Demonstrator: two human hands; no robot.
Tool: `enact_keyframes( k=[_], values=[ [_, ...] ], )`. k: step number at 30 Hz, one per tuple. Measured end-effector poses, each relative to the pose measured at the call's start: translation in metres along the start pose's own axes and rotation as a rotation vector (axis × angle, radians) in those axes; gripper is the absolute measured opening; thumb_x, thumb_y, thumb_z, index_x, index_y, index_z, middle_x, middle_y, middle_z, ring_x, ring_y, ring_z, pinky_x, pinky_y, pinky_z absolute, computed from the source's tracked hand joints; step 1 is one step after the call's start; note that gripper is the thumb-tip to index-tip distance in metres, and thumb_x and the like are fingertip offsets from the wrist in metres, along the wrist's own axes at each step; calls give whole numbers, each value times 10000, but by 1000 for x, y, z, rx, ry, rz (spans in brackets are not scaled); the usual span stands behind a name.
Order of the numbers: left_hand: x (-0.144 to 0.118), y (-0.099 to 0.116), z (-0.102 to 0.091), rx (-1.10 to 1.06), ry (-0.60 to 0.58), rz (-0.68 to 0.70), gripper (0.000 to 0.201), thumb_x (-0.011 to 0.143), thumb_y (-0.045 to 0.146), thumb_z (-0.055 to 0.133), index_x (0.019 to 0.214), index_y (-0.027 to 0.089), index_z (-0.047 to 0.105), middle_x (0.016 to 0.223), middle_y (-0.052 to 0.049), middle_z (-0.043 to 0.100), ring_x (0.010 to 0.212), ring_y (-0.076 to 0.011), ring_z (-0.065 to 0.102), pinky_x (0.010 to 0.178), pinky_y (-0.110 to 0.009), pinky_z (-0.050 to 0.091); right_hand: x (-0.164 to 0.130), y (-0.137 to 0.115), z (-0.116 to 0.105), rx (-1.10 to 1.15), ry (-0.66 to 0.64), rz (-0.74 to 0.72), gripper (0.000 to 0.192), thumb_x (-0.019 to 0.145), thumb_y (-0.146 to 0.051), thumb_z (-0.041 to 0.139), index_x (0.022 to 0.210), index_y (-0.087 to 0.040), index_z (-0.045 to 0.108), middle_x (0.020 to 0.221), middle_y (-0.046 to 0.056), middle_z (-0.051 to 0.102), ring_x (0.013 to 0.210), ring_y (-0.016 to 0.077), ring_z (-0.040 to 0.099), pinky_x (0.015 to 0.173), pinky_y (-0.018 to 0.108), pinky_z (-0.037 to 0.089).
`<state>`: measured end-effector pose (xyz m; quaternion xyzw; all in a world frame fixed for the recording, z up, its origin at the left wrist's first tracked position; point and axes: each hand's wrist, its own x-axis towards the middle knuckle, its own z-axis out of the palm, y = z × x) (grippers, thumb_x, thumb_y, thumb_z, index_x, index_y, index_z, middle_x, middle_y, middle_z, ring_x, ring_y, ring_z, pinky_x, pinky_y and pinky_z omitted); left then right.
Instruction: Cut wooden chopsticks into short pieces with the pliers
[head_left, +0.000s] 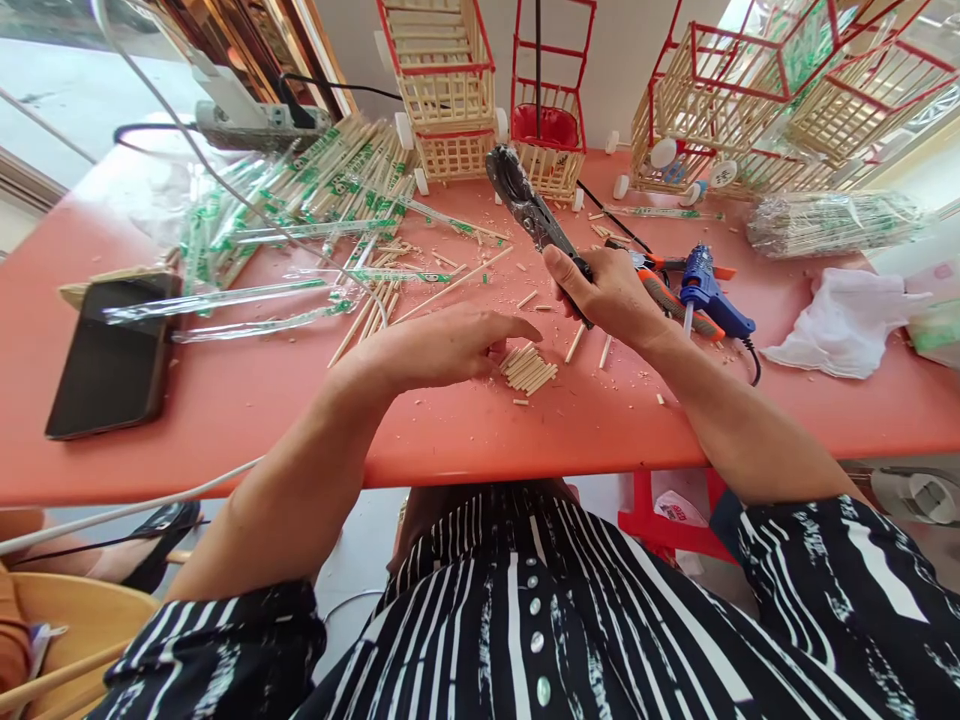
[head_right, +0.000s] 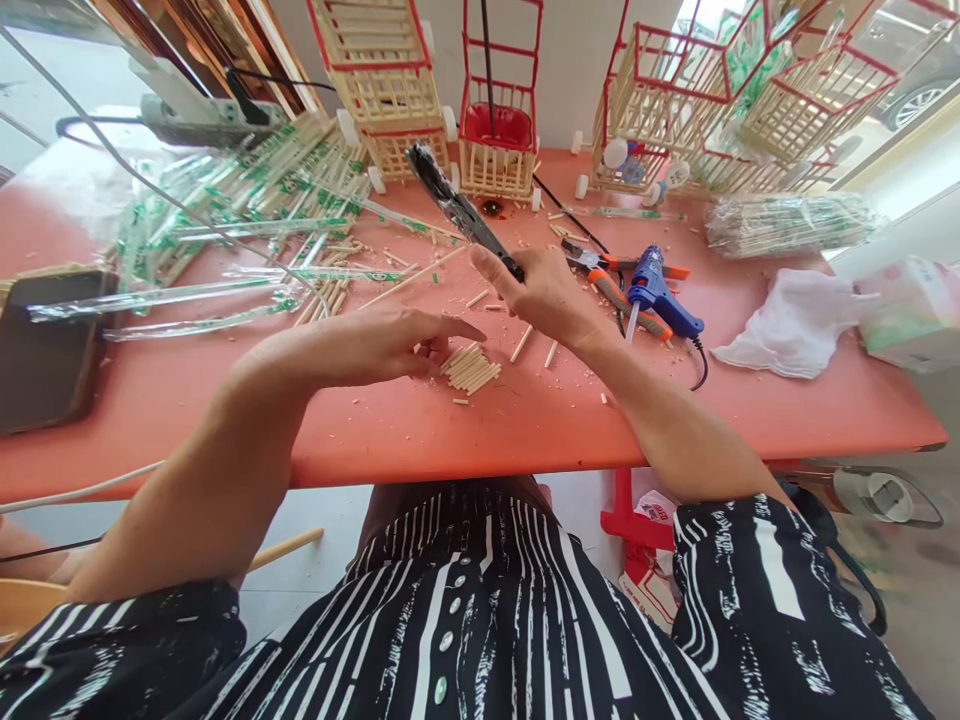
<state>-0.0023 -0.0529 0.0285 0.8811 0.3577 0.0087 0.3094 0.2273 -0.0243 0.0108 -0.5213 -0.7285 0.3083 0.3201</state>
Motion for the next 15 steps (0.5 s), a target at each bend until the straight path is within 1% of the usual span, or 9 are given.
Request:
enact_keyframes(
  k=[2, 4, 6, 9, 12, 15],
  values=[
    [-1, 1, 0, -35, -10, 36, 620, 820, 125, 540, 1399, 265, 711, 1067, -36, 785, 910, -196, 677, 824, -264, 444, 0, 0, 0, -21, -3, -13, 652, 887, -834, 591, 648, -227, 577, 498, 5, 534, 571, 159, 582, 560, 301, 421],
    [-1, 1, 0, -60, -21, 55, 552, 855, 173, 564, 1369, 285, 731, 1093, -33, 781, 940, -200, 670, 848, -264, 436, 0, 1, 1, -37, -3, -24, 659, 888, -842, 578, 642, -230, 570, 500, 3, 525, 576, 158, 574, 558, 302, 418],
    [-1, 0, -1, -55, -31, 46, 509, 870, 252, 622, 1366, 281, 735, 994, -27, 764, 898, -201, 653, 830, -266, 422, 0, 1, 1, -40, -1, -26, 654, 887, -835, 592, 637, -231, 563, 501, -2, 501, 584, 157, 569, 563, 305, 417],
    [-1, -1, -1, -44, -36, 23, 498, 867, 344, 681, 1356, 268, 737, 863, -9, 710, 829, -194, 623, 785, -266, 397, 1, 2, 1, -32, 5, -27, 640, 880, -819, 623, 638, -230, 555, 504, -10, 461, 595, 157, 566, 572, 309, 418],
    [2, -3, -1, -32, -22, 14, 455, 859, 288, 652, 1302, 254, 748, 831, -1, 693, 782, -184, 606, 748, -268, 380, 1, 3, 1, -44, 3, -43, 652, 870, -840, 611, 647, -230, 556, 506, -13, 446, 594, 156, 556, 571, 310, 421],
    [4, -6, 1, 4, -19, 8, 455, 839, 219, 606, 1272, 232, 744, 804, 2, 685, 731, -175, 586, 703, -272, 361, 1, 3, 1, -57, -1, -46, 654, 875, -847, 595, 665, -229, 564, 520, -9, 455, 602, 159, 555, 579, 312, 430]
  ],
)
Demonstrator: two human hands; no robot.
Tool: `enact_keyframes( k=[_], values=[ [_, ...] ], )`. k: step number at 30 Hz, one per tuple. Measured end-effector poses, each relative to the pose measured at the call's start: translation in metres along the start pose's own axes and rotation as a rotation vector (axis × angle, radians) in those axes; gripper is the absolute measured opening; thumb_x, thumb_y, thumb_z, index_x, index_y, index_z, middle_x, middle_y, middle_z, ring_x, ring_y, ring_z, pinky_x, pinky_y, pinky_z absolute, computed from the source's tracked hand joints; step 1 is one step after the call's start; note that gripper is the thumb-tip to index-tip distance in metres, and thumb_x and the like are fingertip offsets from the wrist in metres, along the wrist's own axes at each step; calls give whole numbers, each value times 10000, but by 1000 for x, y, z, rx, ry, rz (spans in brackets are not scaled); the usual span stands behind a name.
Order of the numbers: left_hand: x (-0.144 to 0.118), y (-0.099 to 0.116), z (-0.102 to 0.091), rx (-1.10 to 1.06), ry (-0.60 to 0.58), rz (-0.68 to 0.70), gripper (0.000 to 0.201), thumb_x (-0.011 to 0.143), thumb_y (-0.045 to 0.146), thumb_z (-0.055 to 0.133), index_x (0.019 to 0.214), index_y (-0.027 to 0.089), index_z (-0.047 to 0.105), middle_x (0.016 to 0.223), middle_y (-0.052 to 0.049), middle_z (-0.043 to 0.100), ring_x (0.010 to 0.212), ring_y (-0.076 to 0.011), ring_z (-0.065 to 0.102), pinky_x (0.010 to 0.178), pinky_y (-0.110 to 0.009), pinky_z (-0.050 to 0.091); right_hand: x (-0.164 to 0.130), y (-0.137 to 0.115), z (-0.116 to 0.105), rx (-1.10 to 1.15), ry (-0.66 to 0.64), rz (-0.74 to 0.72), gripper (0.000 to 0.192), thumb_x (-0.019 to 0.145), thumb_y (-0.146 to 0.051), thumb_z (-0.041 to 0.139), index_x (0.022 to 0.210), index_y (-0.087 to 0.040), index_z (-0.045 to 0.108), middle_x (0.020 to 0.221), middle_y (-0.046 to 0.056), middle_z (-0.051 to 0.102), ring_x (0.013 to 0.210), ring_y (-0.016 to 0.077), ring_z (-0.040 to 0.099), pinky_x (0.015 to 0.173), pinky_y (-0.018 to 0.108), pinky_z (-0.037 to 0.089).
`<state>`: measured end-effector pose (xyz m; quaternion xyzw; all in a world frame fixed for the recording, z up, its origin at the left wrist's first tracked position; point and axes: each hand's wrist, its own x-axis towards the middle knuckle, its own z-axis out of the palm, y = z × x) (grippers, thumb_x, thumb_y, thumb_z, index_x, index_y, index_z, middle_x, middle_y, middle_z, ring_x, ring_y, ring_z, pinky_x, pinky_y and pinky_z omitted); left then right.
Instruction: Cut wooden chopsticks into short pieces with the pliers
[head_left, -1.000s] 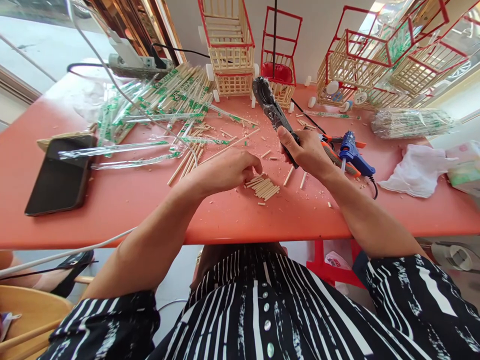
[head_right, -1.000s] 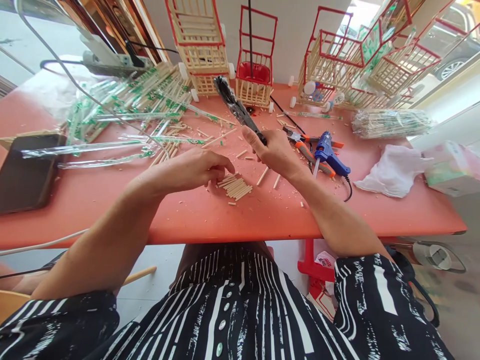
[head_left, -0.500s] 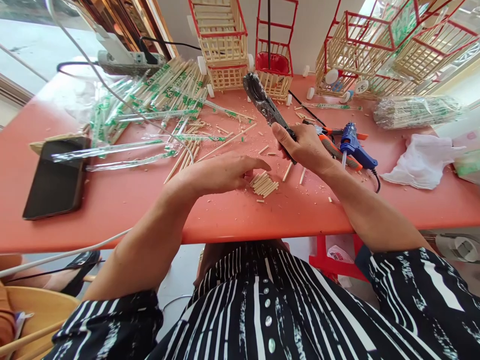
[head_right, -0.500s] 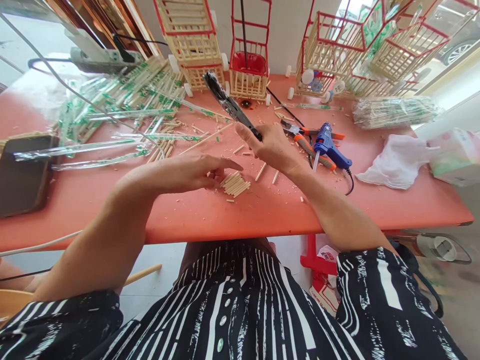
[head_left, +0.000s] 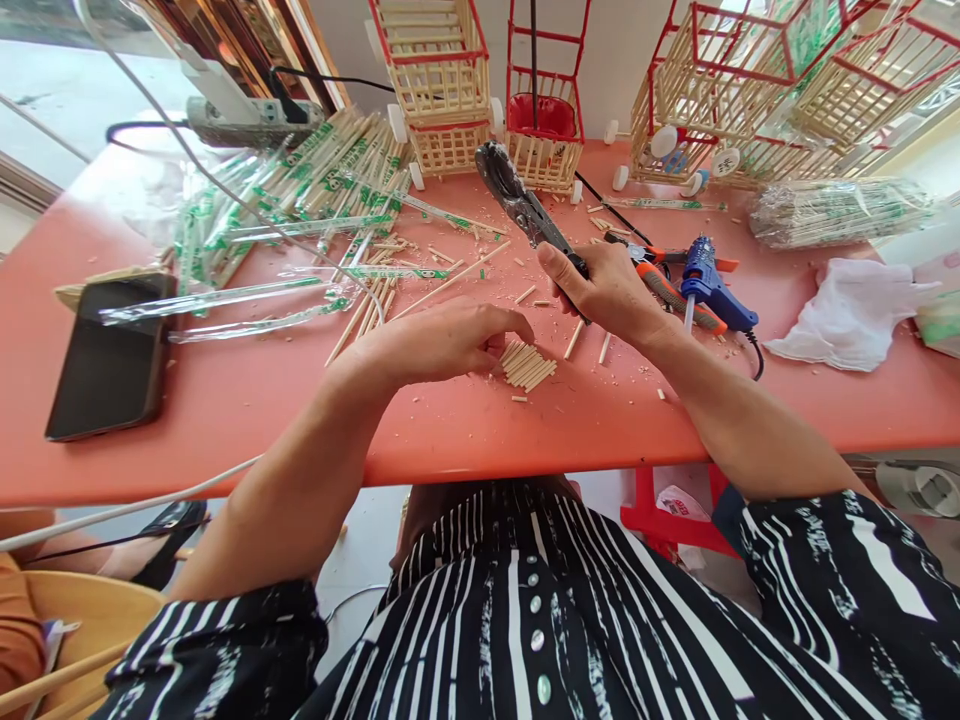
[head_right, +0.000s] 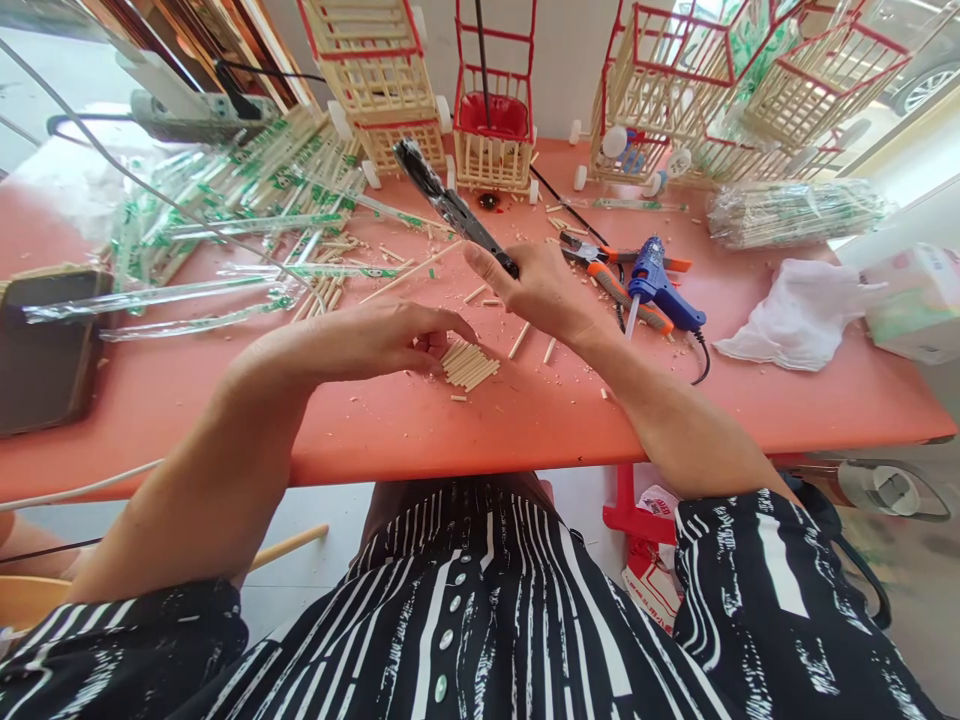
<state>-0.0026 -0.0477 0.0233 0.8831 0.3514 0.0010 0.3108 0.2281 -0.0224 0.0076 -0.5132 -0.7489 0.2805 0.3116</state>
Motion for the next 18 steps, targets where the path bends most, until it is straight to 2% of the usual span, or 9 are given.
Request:
enact_keyframes(
  k=[10, 15, 18],
  values=[
    [1, -1, 3, -21, 24, 5, 397, 837, 215, 606, 1203, 233, 760, 762, 7, 668, 649, -149, 555, 641, -267, 347, -1, -2, 1, 37, 13, 20, 616, 871, -806, 655, 670, -235, 535, 522, -13, 437, 633, 166, 550, 607, 322, 414],
    [-2, -2, 0, -67, 0, 15, 532, 841, 220, 623, 1366, 240, 710, 824, -2, 708, 722, -162, 613, 698, -262, 391, -1, -1, 0, 9, 7, 13, 635, 885, -824, 613, 668, -232, 543, 529, -10, 461, 623, 159, 553, 606, 317, 408],
    [-5, -5, -3, -126, 64, -3, 538, 850, 225, 633, 1384, 230, 707, 869, -19, 736, 772, -175, 643, 758, -280, 424, 0, -1, -1, -7, 2, -4, 656, 897, -836, 578, 670, -221, 560, 543, -3, 483, 624, 155, 563, 621, 314, 430]
  ],
)
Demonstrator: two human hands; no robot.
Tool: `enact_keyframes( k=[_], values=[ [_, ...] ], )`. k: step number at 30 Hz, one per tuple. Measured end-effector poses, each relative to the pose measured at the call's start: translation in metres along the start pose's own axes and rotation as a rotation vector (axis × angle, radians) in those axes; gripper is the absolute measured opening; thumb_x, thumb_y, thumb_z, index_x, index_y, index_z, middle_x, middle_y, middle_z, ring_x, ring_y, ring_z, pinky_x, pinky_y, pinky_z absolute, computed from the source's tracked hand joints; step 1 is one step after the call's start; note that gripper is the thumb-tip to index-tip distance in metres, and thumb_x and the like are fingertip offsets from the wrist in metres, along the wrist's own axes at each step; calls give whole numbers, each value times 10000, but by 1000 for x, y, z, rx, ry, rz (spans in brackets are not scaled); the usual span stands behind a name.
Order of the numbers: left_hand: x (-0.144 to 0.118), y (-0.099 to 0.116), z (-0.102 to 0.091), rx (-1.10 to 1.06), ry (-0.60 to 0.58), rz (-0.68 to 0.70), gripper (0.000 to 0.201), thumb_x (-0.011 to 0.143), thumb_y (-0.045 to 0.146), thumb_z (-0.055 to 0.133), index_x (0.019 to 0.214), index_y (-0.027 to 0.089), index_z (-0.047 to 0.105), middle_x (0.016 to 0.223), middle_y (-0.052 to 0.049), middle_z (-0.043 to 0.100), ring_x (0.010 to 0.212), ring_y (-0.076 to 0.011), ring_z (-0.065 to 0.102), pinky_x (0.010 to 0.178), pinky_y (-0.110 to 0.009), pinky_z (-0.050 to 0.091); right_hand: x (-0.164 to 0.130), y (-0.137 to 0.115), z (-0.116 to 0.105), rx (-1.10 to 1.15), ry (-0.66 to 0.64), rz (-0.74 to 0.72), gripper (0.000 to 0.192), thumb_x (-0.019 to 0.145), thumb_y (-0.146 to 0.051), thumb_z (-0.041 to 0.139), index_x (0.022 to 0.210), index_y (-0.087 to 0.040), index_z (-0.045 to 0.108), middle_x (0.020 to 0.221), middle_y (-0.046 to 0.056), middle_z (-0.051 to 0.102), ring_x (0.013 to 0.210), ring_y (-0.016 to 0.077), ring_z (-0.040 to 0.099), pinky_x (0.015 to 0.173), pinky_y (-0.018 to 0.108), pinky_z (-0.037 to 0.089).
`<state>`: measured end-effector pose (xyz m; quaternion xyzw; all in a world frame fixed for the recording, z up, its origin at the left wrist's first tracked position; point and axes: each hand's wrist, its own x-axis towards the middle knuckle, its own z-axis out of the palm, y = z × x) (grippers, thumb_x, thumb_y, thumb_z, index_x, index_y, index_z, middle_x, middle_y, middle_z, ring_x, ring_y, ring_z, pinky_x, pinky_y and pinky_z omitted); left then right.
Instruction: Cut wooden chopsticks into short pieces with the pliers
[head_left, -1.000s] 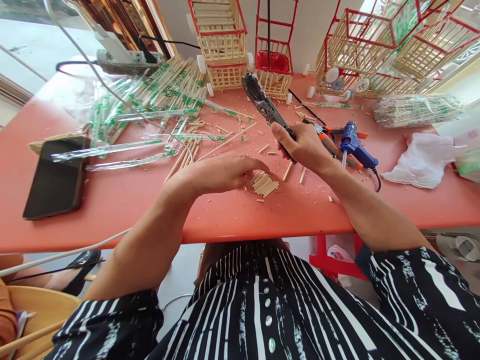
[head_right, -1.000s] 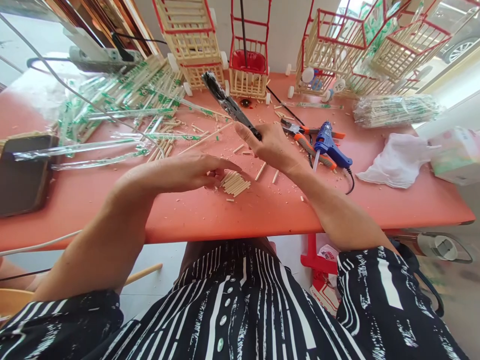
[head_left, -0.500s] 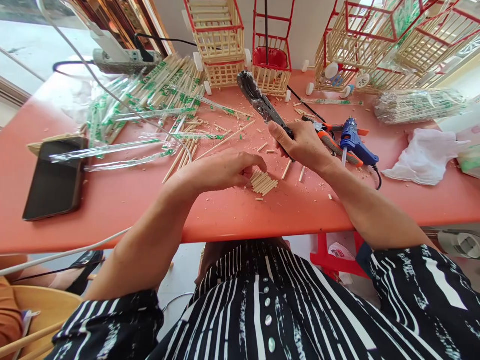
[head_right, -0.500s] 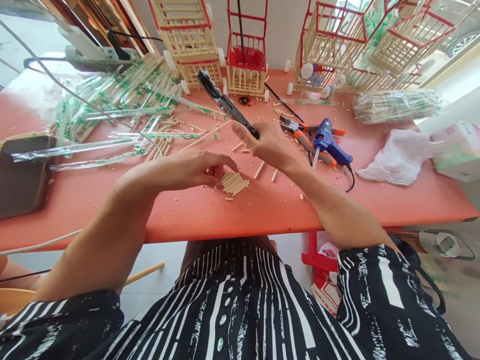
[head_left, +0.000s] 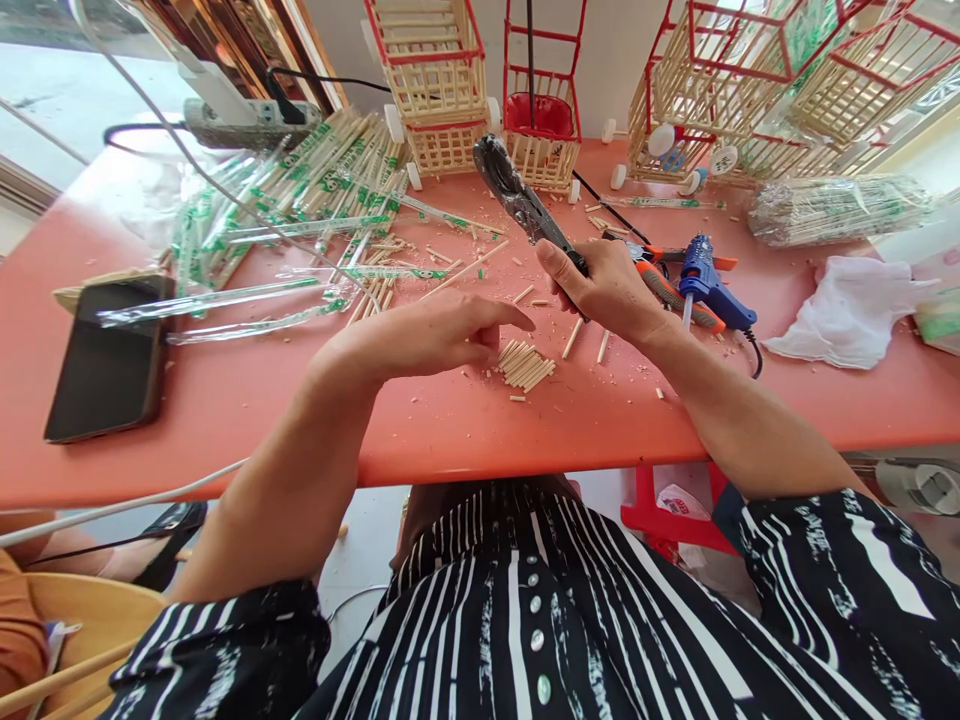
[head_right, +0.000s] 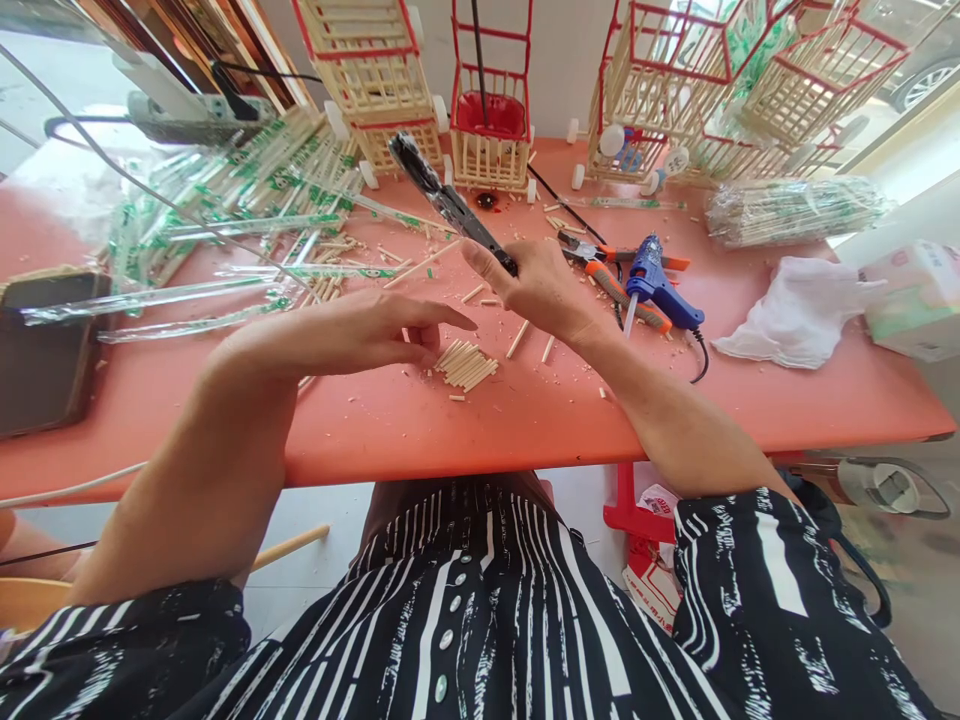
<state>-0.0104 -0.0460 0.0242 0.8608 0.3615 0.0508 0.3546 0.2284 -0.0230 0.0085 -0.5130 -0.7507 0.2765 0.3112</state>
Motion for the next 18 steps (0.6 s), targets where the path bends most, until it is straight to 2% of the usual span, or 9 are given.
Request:
enact_keyframes(
  k=[5, 7, 12, 14, 18],
  values=[
    [-6, -9, -13, 79, 344, -136, 284, 891, 265, 615, 1105, 200, 791, 882, -51, 738, 817, -198, 618, 811, -332, 421, 0, 0, -1, 40, 21, 4, 729, 872, -902, 501, 660, -209, 582, 532, 6, 498, 609, 149, 569, 603, 304, 428],
    [-7, -15, -17, 150, 415, -189, 216, 884, 264, 616, 1005, 196, 782, 883, -59, 725, 841, -204, 587, 835, -352, 405, 0, 0, -1, 36, 23, 3, 743, 875, -909, 477, 655, -208, 589, 539, 16, 523, 604, 150, 574, 594, 303, 426],
    [0, -24, -7, 223, 394, -202, 97, 822, 263, 650, 770, 208, 710, 779, -61, 659, 794, -221, 552, 798, -363, 376, 0, 1, -3, 3, 14, 1, 733, 912, -876, 472, 641, -206, 598, 550, 40, 566, 595, 160, 593, 580, 307, 434],
    [4, -24, 0, 221, 367, -196, 72, 799, 246, 655, 747, 211, 688, 757, -59, 640, 797, -228, 571, 778, -355, 377, 0, 1, -3, 17, 16, 10, 721, 896, -877, 504, 643, -209, 600, 543, 36, 564, 594, 165, 599, 573, 305, 439],
    [7, -17, 10, 322, 347, -288, 93, 791, 186, 596, 783, 210, 685, 762, -66, 650, 829, -244, 608, 728, -347, 380, -1, 0, -3, -9, -5, 12, 744, 876, -913, 462, 644, -217, 588, 541, 36, 577, 585, 167, 597, 558, 304, 449]
  ],
)
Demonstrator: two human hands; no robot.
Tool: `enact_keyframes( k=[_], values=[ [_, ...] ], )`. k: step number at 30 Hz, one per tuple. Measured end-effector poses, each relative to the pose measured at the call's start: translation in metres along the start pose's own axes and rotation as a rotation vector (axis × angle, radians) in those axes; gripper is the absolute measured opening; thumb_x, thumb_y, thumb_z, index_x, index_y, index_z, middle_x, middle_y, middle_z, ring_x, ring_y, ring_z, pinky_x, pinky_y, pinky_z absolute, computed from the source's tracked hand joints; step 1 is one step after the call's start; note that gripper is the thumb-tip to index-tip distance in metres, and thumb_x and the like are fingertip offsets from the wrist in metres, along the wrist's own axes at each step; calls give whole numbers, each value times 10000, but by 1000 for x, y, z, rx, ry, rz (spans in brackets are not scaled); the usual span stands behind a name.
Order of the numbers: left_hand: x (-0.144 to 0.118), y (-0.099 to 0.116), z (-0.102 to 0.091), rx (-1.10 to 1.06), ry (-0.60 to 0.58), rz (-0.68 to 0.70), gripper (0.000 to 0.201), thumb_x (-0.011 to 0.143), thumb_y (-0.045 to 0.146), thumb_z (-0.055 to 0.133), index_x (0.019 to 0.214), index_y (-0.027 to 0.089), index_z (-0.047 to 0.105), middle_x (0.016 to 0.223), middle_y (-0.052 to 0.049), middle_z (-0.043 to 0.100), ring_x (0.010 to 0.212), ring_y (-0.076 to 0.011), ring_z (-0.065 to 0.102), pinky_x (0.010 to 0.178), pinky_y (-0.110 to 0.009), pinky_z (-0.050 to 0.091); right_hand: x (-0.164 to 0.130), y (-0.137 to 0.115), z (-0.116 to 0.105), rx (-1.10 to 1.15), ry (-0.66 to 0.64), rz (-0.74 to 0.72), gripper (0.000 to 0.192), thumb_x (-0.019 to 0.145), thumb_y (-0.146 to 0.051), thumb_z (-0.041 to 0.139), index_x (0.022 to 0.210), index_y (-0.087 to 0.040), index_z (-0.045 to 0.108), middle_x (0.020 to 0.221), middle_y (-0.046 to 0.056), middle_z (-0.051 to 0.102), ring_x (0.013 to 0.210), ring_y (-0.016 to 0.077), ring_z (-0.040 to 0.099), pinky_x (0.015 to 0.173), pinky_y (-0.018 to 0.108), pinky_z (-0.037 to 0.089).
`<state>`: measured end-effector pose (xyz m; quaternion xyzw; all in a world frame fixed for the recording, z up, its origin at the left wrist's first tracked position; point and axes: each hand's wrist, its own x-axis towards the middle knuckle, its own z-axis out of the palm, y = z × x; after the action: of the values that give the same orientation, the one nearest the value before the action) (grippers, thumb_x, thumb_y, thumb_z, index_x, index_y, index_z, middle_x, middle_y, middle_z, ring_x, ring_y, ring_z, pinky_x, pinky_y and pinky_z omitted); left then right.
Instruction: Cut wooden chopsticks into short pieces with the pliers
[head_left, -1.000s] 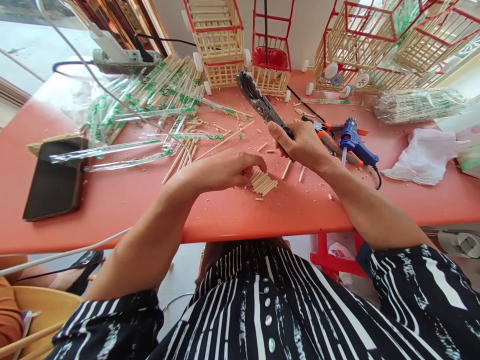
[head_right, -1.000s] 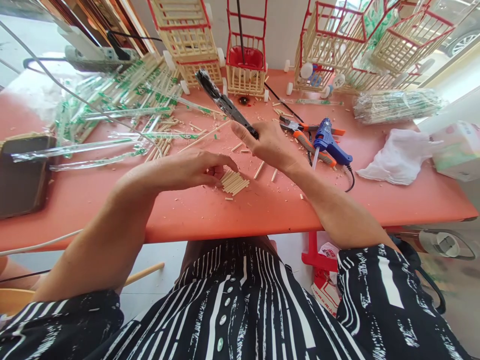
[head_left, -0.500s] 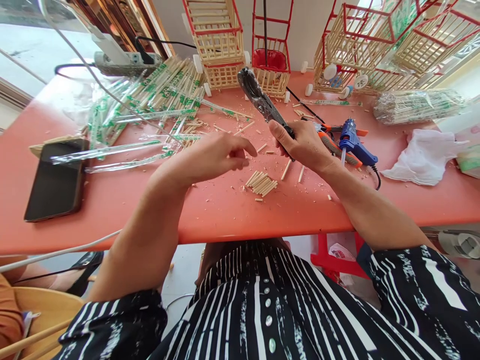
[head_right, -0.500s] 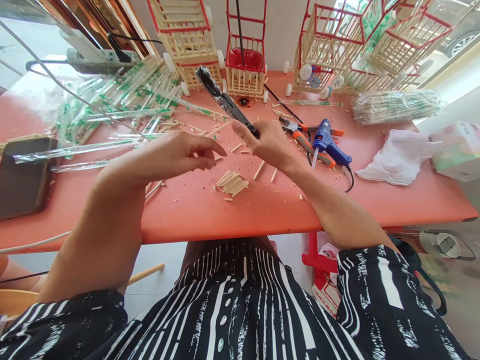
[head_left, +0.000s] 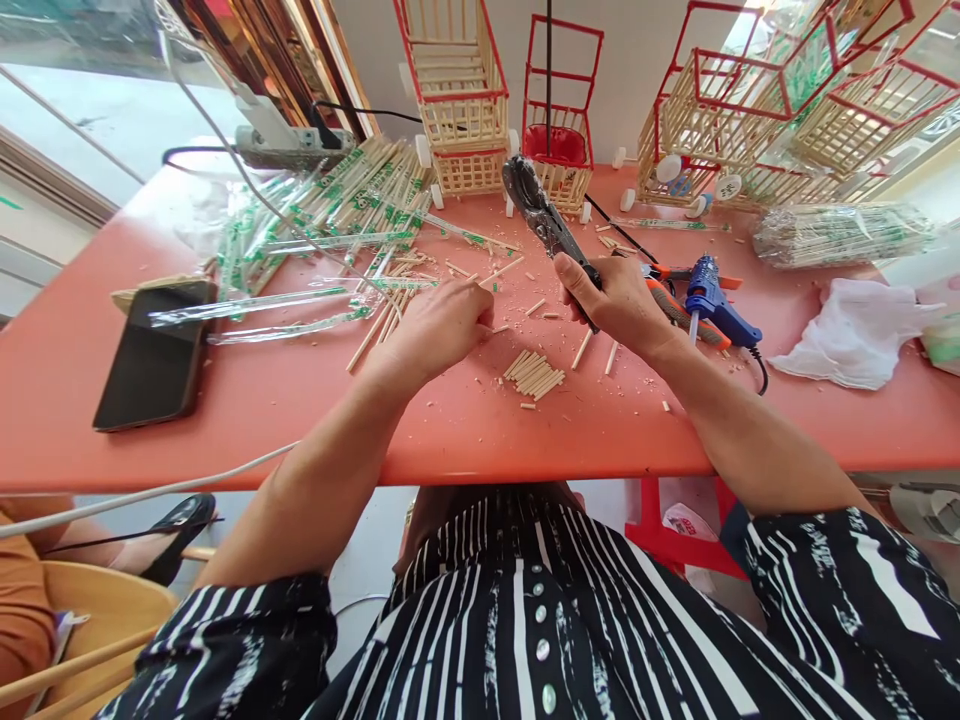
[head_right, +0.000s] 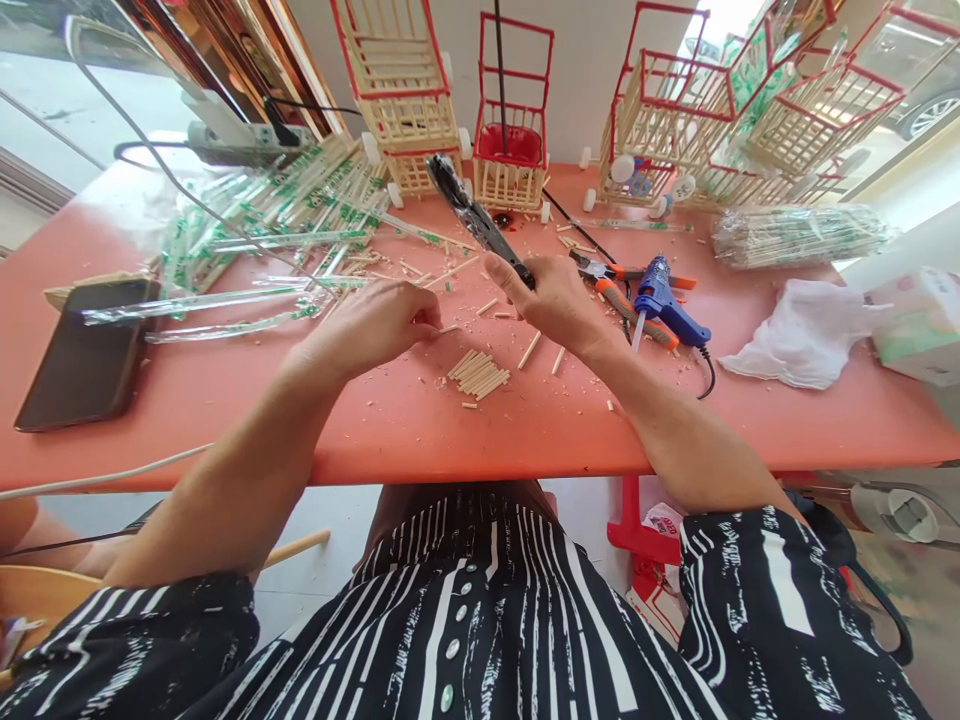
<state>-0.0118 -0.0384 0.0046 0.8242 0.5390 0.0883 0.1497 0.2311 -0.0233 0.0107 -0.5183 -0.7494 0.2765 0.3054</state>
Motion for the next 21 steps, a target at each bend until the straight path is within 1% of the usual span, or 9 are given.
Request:
enact_keyframes(
  k=[2, 4, 9, 13, 17, 19, 21],
  values=[
    [-2, 5, -2, 57, -15, -24, 130, 807, 182, 569, 804, 199, 698, 777, -72, 669, 820, -240, 616, 704, -344, 381, 0, 0, -1, -35, -13, -4, 768, 876, -931, 413, 639, -219, 579, 550, 42, 590, 580, 165, 588, 558, 308, 454],
    [-3, 10, -7, 51, -50, -21, 134, 812, 199, 580, 801, 185, 712, 778, -67, 687, 790, -223, 619, 696, -334, 394, 0, -1, -1, -63, -20, -7, 788, 870, -946, 378, 625, -221, 565, 555, 46, 594, 578, 164, 582, 564, 316, 456],
    [-2, 23, -17, -65, -228, 35, 138, 780, 219, 631, 726, 173, 749, 701, -28, 714, 705, -176, 619, 692, -298, 430, 0, -1, 0, -110, -9, -17, 783, 898, -926, 364, 638, -219, 577, 555, 50, 579, 620, 183, 604, 607, 333, 467],
    [-2, 26, -17, -76, -273, 61, 182, 787, 196, 607, 707, 169, 769, 660, -29, 722, 675, -177, 629, 703, -300, 452, 0, -2, 0, -131, 2, -14, 752, 935, -878, 406, 663, -208, 612, 567, 56, 584, 652, 192, 621, 648, 344, 476],
    [-2, 25, -17, -85, -309, 128, 188, 791, 175, 589, 712, 165, 760, 695, -27, 739, 705, -175, 652, 746, -290, 475, 0, -2, 0, -144, -1, -21, 753, 944, -868, 410, 682, -199, 636, 571, 58, 595, 659, 196, 637, 668, 349, 481],
    [-3, 24, -17, -71, -291, 137, 194, 793, 175, 588, 794, 160, 782, 742, -28, 750, 745, -183, 665, 787, -294, 485, 0, -2, 0, -154, -4, -22, 753, 952, -862, 402, 709, -195, 652, 579, 60, 604, 673, 202, 653, 677, 351, 484],
    [-3, 22, -18, -62, -238, 130, 276, 810, 194, 594, 986, 152, 803, 817, -32, 766, 798, -197, 678, 836, -310, 492, 1, -2, 0, -167, -6, -18, 757, 952, -864, 394, 726, -194, 663, 579, 58, 608, 674, 202, 656, 676, 349, 485]
  ],
)
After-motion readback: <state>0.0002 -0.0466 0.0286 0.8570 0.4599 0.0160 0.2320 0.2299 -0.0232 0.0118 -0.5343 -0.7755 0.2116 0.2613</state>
